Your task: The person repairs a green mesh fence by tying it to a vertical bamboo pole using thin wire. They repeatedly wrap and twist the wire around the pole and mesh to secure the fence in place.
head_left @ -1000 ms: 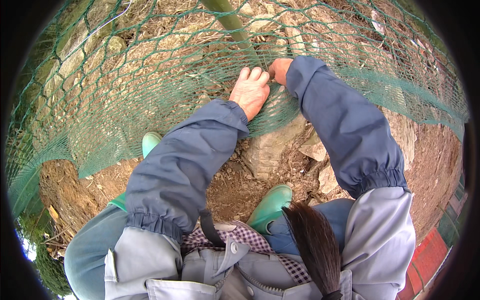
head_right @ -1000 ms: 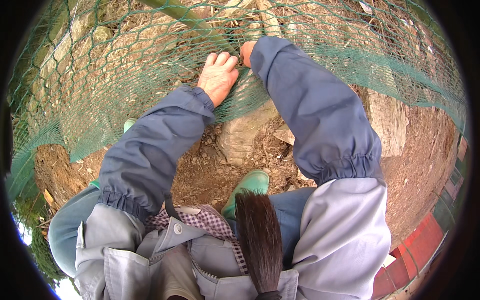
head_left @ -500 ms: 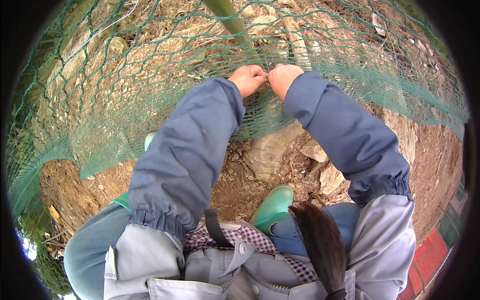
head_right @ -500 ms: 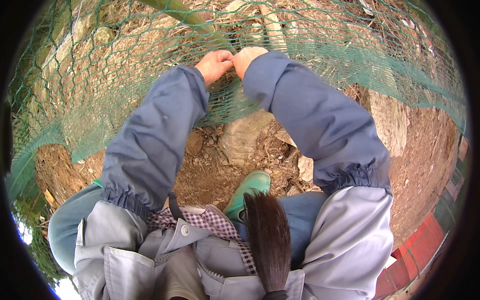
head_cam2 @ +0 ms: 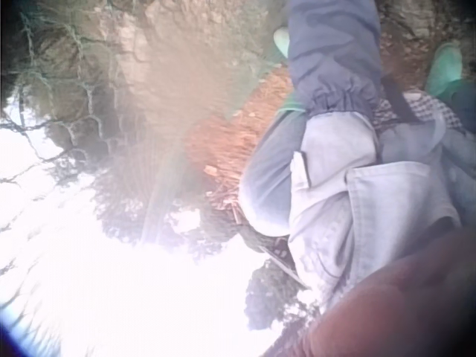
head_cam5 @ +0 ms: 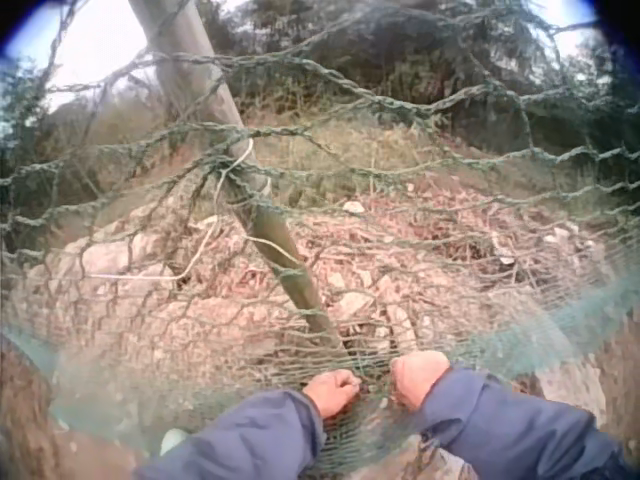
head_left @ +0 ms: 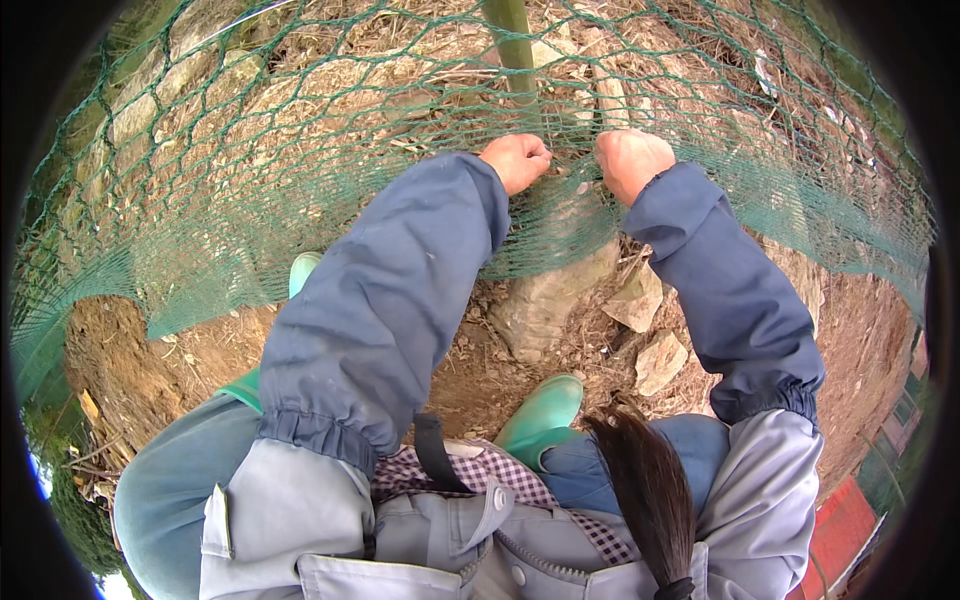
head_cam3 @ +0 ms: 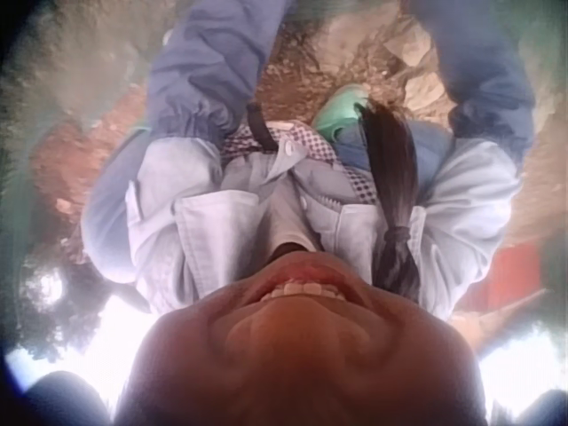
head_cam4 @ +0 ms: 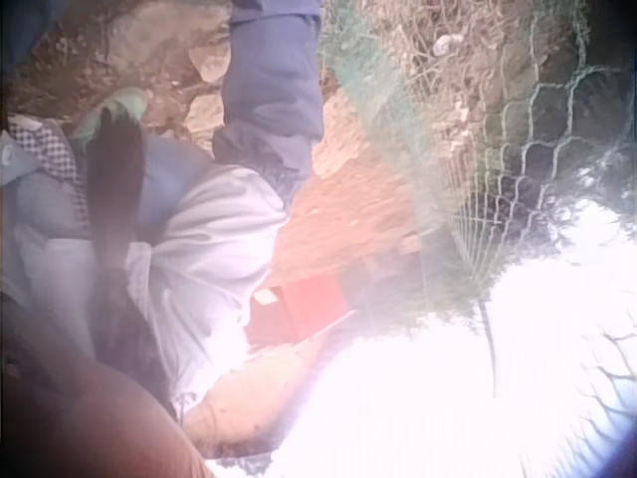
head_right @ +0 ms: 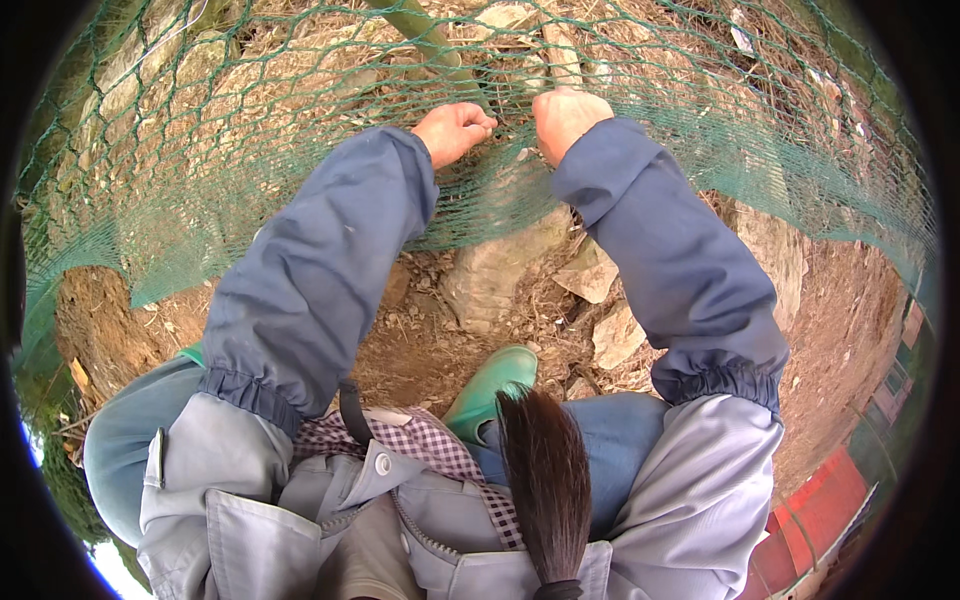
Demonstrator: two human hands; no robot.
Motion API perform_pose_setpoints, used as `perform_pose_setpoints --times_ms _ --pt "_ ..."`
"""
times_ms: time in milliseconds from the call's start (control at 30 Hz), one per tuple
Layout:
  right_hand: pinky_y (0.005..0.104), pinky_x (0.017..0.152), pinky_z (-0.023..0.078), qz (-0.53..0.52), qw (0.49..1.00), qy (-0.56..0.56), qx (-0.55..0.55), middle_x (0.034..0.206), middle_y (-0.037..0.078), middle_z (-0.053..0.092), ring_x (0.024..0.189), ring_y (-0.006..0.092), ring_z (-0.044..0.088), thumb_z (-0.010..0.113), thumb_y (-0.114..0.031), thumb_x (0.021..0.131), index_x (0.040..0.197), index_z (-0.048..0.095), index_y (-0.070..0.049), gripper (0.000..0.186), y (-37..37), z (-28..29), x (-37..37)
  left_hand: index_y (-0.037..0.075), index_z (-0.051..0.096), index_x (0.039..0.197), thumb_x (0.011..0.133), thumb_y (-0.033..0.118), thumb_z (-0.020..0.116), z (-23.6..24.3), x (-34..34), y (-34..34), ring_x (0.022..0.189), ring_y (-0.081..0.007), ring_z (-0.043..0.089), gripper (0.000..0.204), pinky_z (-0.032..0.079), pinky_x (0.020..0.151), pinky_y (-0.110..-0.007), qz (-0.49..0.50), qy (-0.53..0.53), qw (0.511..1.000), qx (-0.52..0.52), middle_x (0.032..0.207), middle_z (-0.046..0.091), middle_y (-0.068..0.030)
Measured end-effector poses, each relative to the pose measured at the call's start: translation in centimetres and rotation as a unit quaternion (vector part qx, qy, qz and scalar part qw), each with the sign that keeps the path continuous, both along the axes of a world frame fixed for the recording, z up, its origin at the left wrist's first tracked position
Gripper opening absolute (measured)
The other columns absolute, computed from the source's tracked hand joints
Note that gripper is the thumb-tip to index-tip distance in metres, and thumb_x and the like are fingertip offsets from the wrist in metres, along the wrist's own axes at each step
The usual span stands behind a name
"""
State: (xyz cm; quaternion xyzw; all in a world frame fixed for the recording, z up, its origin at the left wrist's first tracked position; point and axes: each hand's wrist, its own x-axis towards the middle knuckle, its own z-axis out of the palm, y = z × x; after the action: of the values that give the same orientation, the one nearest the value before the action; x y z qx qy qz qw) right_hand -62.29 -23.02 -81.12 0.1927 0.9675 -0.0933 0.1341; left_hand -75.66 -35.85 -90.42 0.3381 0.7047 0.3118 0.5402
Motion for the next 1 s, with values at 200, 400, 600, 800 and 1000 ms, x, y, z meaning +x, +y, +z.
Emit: perform_pose_setpoints --times_ms 200,400,600,800,1000 --pt "0.0429 0.069 0.048 -0.098 0.988 -0.010 -0.115 0.080 0.018 0.064 0.080 0.0360 0.061 0.055 -0.021 0.082 0.092 0.064 -0.006 0.019 0.6 -0.6 0.6 0.002 0.061 0.093 0.083 0.013 0.057 -0.4 0.1 -0.1 0.093 -0.0111 0.056 0.015 0.044 0.082 -0.026 -0.002 -0.003 1.000 0.006 0.107 0.064 -0.0056" --pt "0.0415 0.075 0.048 -0.070 0.981 0.093 -0.157 0.088 0.019 0.064 0.085 0.0357 0.060 0.055 -0.016 0.083 0.099 0.063 -0.007 0.021 -0.4 -2.1 1.3 0.003 0.061 0.091 0.083 0.015 0.058 -0.3 0.1 -0.1 0.089 -0.0104 0.056 0.015 0.045 0.080 -0.026 -0.011 0.033 0.999 0.016 0.106 0.064 -0.0064" --pt "0.0381 0.076 0.049 -0.136 0.960 -0.021 -0.245 0.088 0.017 0.065 0.084 0.0313 0.062 0.058 -0.027 0.081 0.100 0.064 -0.004 0.030 0.6 -5.3 0.3 0.003 0.062 0.091 0.083 0.017 0.059 0.0 0.4 -0.2 0.086 -0.0106 0.056 0.017 0.045 0.078 -0.027 0.003 0.036 0.999 0.027 0.103 0.065 -0.0058" --pt "0.0337 0.074 0.049 -0.331 0.882 0.009 -0.335 0.084 0.012 0.067 0.079 0.0230 0.064 0.060 -0.036 0.081 0.097 0.067 -0.004 0.036 0.2 -7.9 -0.4 0.003 0.062 0.094 0.083 0.017 0.059 0.5 0.5 -0.4 0.085 -0.0107 0.057 0.018 0.045 0.076 -0.027 0.008 0.056 0.998 0.031 0.099 0.065 -0.0051" --pt "0.0280 0.070 0.048 -0.320 0.864 0.063 -0.384 0.088 0.010 0.068 0.076 0.0142 0.061 0.055 -0.018 0.084 0.108 0.063 -0.003 0.030 -0.7 -6.4 1.4 0.003 0.062 0.096 0.083 0.017 0.059 0.5 0.4 -0.2 0.085 -0.0112 0.058 0.019 0.045 0.076 -0.027 0.008 0.030 0.999 0.025 0.098 0.066 -0.0051"
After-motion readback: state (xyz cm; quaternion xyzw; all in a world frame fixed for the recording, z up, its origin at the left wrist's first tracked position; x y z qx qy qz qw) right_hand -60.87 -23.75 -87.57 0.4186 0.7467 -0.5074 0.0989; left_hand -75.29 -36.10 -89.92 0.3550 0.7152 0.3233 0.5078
